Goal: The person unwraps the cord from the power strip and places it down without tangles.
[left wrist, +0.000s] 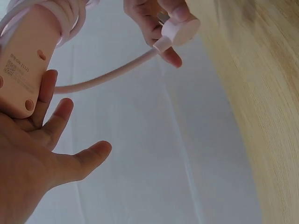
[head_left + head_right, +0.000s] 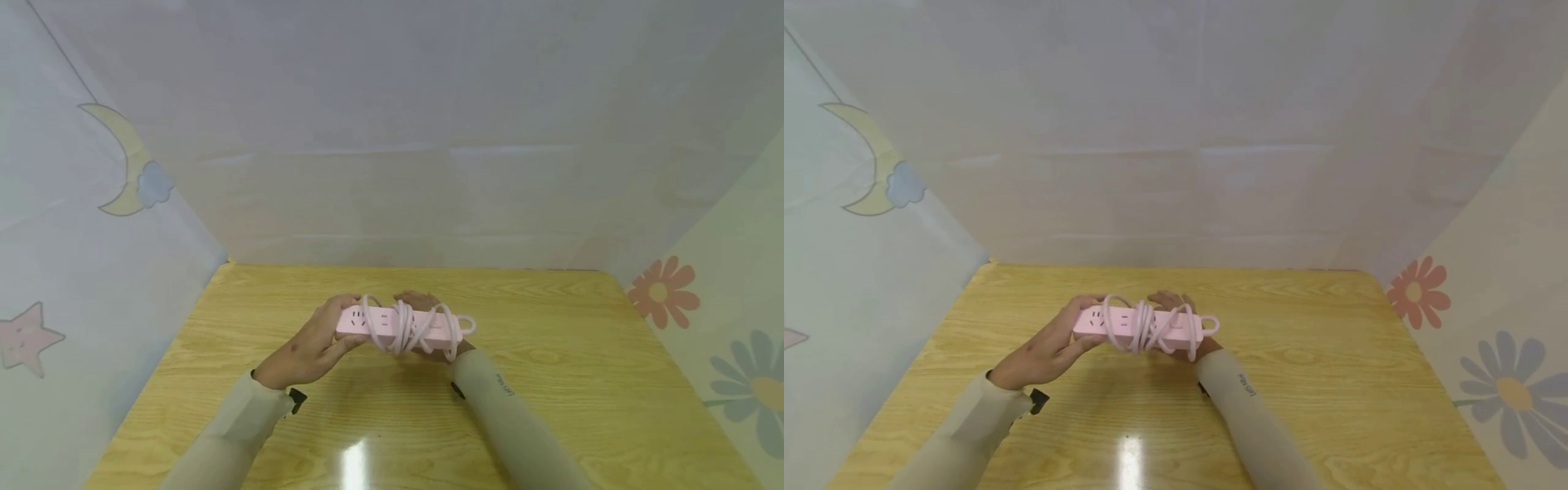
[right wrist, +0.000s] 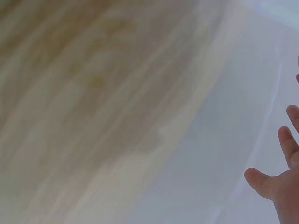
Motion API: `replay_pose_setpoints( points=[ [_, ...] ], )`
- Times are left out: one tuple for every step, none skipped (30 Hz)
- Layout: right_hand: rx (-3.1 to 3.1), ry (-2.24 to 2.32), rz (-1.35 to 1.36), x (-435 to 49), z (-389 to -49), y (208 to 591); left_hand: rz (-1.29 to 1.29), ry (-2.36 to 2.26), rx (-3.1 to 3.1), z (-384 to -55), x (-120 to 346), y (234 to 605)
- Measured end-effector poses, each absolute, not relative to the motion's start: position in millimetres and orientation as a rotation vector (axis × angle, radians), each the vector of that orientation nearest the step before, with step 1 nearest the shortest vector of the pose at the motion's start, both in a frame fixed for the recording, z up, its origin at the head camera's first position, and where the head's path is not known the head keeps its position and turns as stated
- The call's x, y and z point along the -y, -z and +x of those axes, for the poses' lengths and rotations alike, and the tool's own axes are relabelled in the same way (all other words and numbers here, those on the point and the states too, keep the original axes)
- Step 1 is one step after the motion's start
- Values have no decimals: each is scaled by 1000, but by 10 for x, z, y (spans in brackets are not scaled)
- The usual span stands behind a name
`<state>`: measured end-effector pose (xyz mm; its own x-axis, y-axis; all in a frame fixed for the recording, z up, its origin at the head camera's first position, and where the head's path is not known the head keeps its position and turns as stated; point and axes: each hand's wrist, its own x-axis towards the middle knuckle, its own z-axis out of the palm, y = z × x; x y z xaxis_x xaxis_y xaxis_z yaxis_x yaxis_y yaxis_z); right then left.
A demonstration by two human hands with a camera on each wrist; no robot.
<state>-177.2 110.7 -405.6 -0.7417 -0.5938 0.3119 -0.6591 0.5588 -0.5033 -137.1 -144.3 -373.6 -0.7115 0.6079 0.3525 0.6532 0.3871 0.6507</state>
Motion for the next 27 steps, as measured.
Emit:
replay_pose_setpoints(
  points=[
    [2677, -832, 1075, -1128, -1860, 4181, -1168, 1255, 2578, -1366, 1445, 3735],
    [2679, -786, 1063, -1151, -1914, 4262, -1166, 1263, 2587, -1361, 1447, 3733],
    [2671, -735, 1054, -1163, -1960, 4316, -1162, 1271, 2596, -1356, 1450, 3732],
    [2670, -673, 1039, -1192, -2046, 4426, -1160, 1282, 2605, -1353, 1452, 3731],
    [2641, -618, 1032, -1230, -2126, 4539, -1158, 1295, 2612, -1350, 1452, 3729],
    [2615, -586, 1014, -1262, -2191, 4634, -1155, 1309, 2618, -1347, 1454, 3726],
    [2586, -585, 1002, -1295, -2235, 4701, -1149, 1326, 2621, -1344, 1457, 3724],
    [2558, -647, 1002, -1324, -2229, 4695, -1144, 1341, 2623, -1342, 1459, 3722],
    [2518, -701, 1008, -1346, -2221, 4680, -1139, 1352, 2623, -1343, 1461, 3720],
    [2481, -773, 1016, -1376, -2207, 4666, -1133, 1358, 2623, -1342, 1464, 3720],
    [2452, -827, 1023, -1399, -2182, 4629, -1129, 1362, 2622, -1342, 1468, 3719],
    [2424, -877, 1033, -1420, -2162, 4594, -1125, 1365, 2621, -1341, 1471, 3720],
    [2401, -910, 1042, -1441, -2147, 4565, -1124, 1366, 2621, -1342, 1473, 3723],
    [2389, -925, 1045, -1463, -2137, 4540, -1127, 1367, 2623, -1343, 1475, 3725],
    [2386, -939, 1046, -1480, -2135, 4519, -1130, 1369, 2625, -1342, 1476, 3728],
    [2392, -936, 1044, -1497, -2137, 4505, -1134, 1376, 2627, -1342, 1477, 3730],
    [2402, -930, 1042, -1512, -2141, 4494, -1139, 1384, 2629, -1342, 1478, 3730],
    [2409, -927, 1039, -1526, -2149, 4486, -1143, 1391, 2630, -1342, 1477, 3731],
    [2413, -915, 1040, -1541, -2156, 4476, -1147, 1398, 2632, -1342, 1476, 3732],
    [2408, -907, 1043, -1555, -2165, 4466, -1151, 1401, 2634, -1343, 1476, 3731],
    [2395, -896, 1049, -1567, -2176, 4456, -1151, 1398, 2635, -1344, 1475, 3731],
    [2381, -881, 1055, -1580, -2183, 4447, -1149, 1398, 2636, -1347, 1475, 3731],
    [2368, -871, 1061, -1593, -2193, 4440, -1149, 1395, 2637, -1349, 1475, 3731],
    [2353, -863, 1066, -1607, -2202, 4428, -1148, 1394, 2638, -1352, 1474, 3731],
    [2342, -857, 1069, -1621, -2209, 4416, -1147, 1395, 2638, -1354, 1475, 3730],
    [2330, -859, 1071, -1635, -2215, 4404, -1146, 1396, 2638, -1356, 1475, 3730],
    [2325, -856, 1071, -1647, -2224, 4393, -1145, 1401, 2638, -1358, 1476, 3730]
  ],
)
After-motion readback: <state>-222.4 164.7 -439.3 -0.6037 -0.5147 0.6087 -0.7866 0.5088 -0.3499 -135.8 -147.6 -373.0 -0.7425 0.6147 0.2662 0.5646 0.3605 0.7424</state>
